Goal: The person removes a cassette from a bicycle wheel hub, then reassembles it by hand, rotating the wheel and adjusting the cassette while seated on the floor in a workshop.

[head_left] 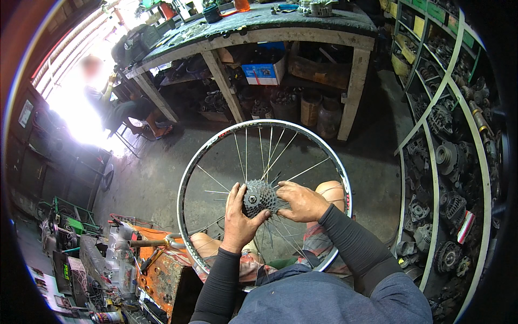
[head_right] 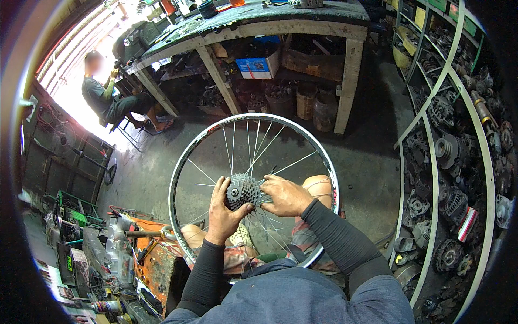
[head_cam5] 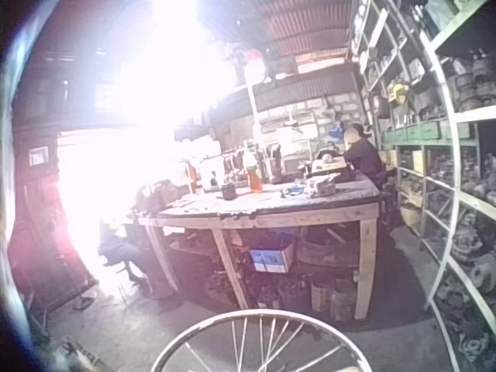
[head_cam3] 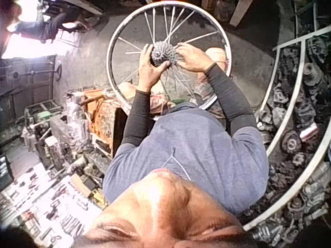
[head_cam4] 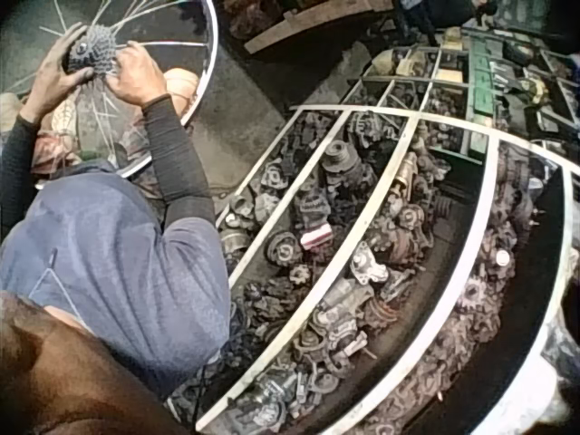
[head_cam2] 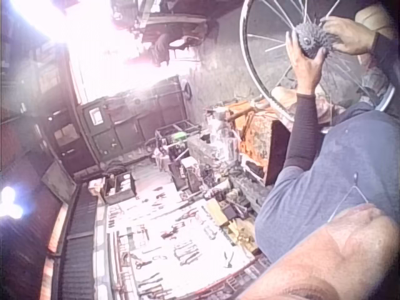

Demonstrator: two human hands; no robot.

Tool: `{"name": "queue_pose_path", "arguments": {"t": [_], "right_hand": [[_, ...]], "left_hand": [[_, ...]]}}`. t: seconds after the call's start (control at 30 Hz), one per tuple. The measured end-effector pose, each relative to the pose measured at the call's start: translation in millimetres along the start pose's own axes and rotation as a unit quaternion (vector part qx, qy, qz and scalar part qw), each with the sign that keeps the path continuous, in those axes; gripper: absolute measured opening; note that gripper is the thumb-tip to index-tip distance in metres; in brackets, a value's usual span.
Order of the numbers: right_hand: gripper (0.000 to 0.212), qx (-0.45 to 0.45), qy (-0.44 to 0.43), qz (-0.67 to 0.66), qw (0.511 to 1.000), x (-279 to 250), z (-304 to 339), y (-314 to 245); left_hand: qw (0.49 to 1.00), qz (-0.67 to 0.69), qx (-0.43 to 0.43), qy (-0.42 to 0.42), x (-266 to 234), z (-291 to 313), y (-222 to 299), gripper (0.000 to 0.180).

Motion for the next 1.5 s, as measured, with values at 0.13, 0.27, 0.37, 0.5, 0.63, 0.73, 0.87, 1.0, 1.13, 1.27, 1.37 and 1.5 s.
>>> {"name": "queue_pose_path", "arguments": {"t": [0.13, 0.27, 0.37, 0.5, 0.63, 0.73, 0.87, 1.0, 1.13, 1.27, 1.37, 1.5], "right_hand": [[0.061, -0.003, 0.007, -0.006, 1.0, -3.7, 0.3, -2.6], [0.06, -0.008, 0.019, -0.007, 1.0, -4.8, 0.9, -3.5], [0.06, -0.01, 0.019, -0.007, 1.0, -5.0, 1.1, -3.3], [0.06, -0.011, 0.014, -0.011, 1.0, -6.4, 0.0, -4.9], [0.06, -0.003, 0.004, -0.008, 1.0, -7.2, 0.9, -6.0], [0.06, -0.004, 0.003, -0.006, 1.0, -7.1, 1.5, -4.9], [0.06, -0.005, 0.009, -0.008, 1.0, -7.0, 1.9, -2.1], [0.058, -0.028, 0.04, -0.015, 0.999, -4.6, 1.3, 1.6], [0.05, -0.058, 0.071, -0.022, 0.996, -4.1, -0.3, -4.0], [0.051, -0.041, 0.066, -0.008, 0.997, -10.8, 0.9, -5.4], [0.055, -0.044, 0.044, 0.008, 0.998, -9.1, 2.9, -2.4], [0.058, -0.047, 0.028, 0.006, 0.998, -4.9, 0.8, -1.3]], "left_hand": [[1.0, -0.023, 0.004, 0.0, 0.2, 0.8, -1.6, 0.108], [1.0, -0.002, 0.001, 0.002, -0.1, 1.4, -2.8, 0.106], [1.0, -0.008, 0.004, 0.001, -0.2, 1.2, -1.3, 0.107], [1.0, -0.018, 0.009, 0.003, -1.5, 2.3, -1.9, 0.109], [1.0, -0.018, 0.007, 0.004, -0.9, 2.5, -1.8, 0.109], [1.0, -0.018, 0.008, 0.003, 0.2, 2.2, -1.7, 0.109], [1.0, -0.019, 0.011, 0.003, 2.8, 1.6, -1.6, 0.109], [1.0, -0.022, 0.017, 0.005, 3.2, 1.2, -2.6, 0.109], [0.998, -0.029, 0.048, 0.018, 0.2, 5.4, -12.6, 0.108], [0.999, -0.03, 0.044, 0.0, -1.9, 1.5, -2.8, 0.107], [0.999, -0.026, 0.041, 0.003, -1.8, 3.5, 3.9, 0.106], [0.999, -0.024, 0.031, 0.002, -4.7, 5.9, 5.1, 0.105]]}}
Point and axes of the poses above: each hand's wrist, its own z-axis away from the middle knuckle, its own x-axis out of the palm, y = z × x, the point moved 4 cm from there along -z, towards the middle knuckle, and after that the axes turned 14 degrees about z, right-handed, at the moved point
